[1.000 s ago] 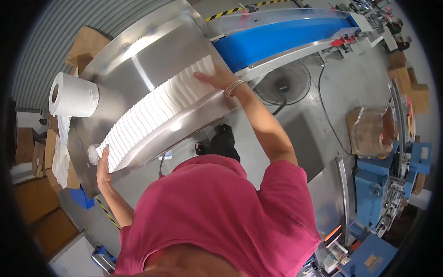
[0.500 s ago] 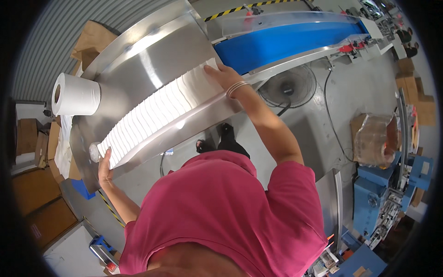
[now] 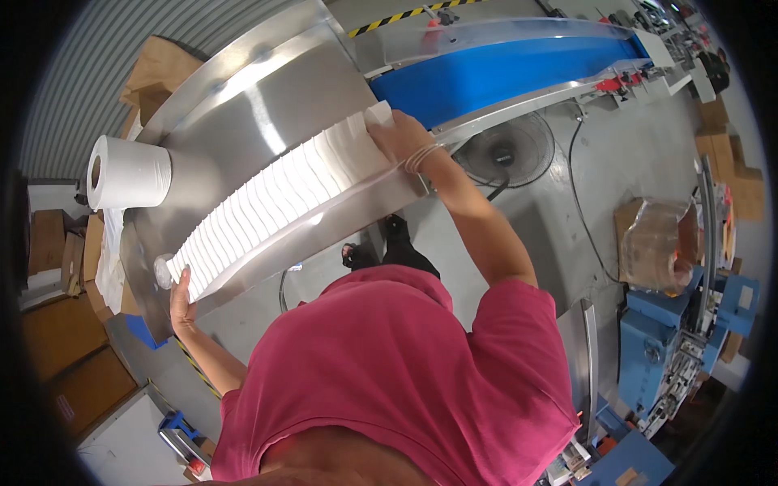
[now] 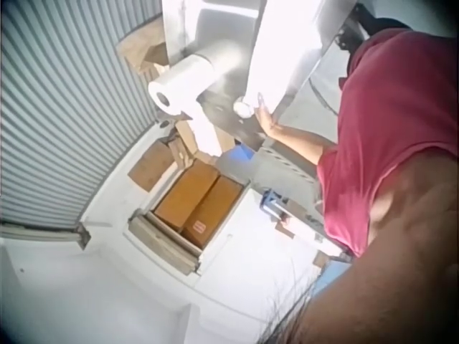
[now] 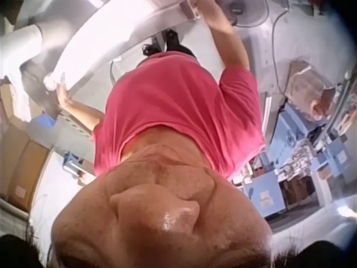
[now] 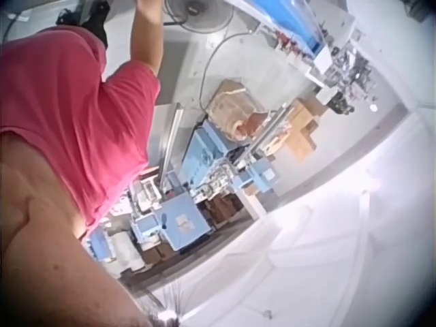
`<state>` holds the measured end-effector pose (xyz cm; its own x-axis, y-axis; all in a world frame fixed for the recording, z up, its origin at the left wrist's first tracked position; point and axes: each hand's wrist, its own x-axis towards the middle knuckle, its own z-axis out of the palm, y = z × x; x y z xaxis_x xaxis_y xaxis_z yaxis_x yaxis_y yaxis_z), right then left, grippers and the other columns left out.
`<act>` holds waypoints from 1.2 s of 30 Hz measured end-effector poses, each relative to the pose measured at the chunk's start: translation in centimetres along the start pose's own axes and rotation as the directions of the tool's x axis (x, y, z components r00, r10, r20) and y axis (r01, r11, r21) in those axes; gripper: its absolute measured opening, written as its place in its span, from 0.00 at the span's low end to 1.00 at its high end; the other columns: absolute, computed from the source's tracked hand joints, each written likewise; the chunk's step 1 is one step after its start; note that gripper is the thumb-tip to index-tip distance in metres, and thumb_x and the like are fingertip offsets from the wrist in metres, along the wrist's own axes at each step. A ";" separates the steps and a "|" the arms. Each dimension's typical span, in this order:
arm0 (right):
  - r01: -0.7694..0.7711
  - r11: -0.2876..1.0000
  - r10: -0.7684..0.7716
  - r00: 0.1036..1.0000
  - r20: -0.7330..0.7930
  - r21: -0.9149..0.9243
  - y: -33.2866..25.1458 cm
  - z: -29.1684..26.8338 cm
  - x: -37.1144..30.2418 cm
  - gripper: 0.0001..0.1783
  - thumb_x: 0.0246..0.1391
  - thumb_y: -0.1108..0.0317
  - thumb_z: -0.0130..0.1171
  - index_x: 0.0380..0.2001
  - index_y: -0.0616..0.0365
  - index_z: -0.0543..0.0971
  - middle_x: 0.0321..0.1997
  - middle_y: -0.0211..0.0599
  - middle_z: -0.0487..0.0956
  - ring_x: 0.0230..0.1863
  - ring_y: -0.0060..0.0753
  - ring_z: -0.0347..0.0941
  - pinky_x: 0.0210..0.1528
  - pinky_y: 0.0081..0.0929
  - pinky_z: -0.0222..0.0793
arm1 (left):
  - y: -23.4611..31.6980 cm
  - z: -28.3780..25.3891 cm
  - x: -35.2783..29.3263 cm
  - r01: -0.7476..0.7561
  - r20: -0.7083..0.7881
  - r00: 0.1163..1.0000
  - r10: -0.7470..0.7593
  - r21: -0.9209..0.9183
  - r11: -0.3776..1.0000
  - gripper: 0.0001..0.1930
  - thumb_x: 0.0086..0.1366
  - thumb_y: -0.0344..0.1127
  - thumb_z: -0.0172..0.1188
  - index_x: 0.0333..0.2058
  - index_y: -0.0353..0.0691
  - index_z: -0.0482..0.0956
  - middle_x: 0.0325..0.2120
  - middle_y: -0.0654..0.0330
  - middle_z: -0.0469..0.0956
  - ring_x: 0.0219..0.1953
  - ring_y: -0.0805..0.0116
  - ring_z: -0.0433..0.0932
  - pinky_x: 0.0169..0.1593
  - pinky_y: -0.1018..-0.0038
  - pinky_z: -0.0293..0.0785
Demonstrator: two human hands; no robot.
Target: Sorting and stacking square white paper products from a production machine onto a conveyor belt.
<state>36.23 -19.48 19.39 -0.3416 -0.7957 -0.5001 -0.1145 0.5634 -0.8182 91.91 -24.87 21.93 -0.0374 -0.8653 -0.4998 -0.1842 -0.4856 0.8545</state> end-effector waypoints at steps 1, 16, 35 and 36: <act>0.244 0.754 -0.330 0.943 -0.031 -0.610 0.6 -0.1 0.1 0.26 0.43 0.54 0.57 0.42 0.63 0.72 0.40 0.52 0.76 0.39 0.45 0.73 0.40 0.35 0.68 | 0.0 0.0 -0.1 -0.001 -0.005 1.000 0.001 0.000 1.000 0.39 0.51 0.47 0.63 0.56 0.33 0.57 0.54 0.59 0.63 0.56 0.67 0.60 0.58 0.72 0.52; 0.075 0.979 -0.087 0.995 0.056 0.192 -2.2 1.7 -2.8 0.31 0.46 0.45 0.56 0.39 0.68 0.75 0.35 0.35 0.77 0.37 0.25 0.71 0.40 0.19 0.64 | 0.7 1.1 -0.9 0.008 -0.051 0.999 -0.009 -0.016 1.000 0.40 0.48 0.45 0.66 0.55 0.31 0.58 0.53 0.57 0.63 0.56 0.65 0.60 0.58 0.71 0.50; -0.227 0.479 0.169 0.972 0.164 0.848 2.2 -2.8 2.4 0.30 0.51 0.49 0.53 0.48 0.63 0.67 0.43 0.42 0.74 0.43 0.37 0.72 0.46 0.28 0.67 | 0.9 2.5 -1.1 0.003 -0.003 1.000 -0.003 -0.006 1.000 0.42 0.49 0.46 0.65 0.57 0.31 0.55 0.53 0.56 0.62 0.56 0.64 0.59 0.59 0.71 0.50; -0.235 0.590 0.147 0.972 0.183 0.772 1.0 -1.3 0.6 0.30 0.51 0.48 0.53 0.46 0.65 0.68 0.42 0.41 0.74 0.44 0.36 0.71 0.47 0.26 0.66 | 1.0 2.6 -1.1 0.004 0.003 1.000 -0.004 0.004 1.000 0.42 0.48 0.46 0.66 0.57 0.31 0.55 0.53 0.56 0.62 0.56 0.64 0.59 0.59 0.71 0.50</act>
<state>34.74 -19.13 18.66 -0.1780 -0.7313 -0.6584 0.7329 0.3479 -0.5846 89.24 -24.11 22.94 -0.0393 -0.8629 -0.5038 -0.1884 -0.4888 0.8518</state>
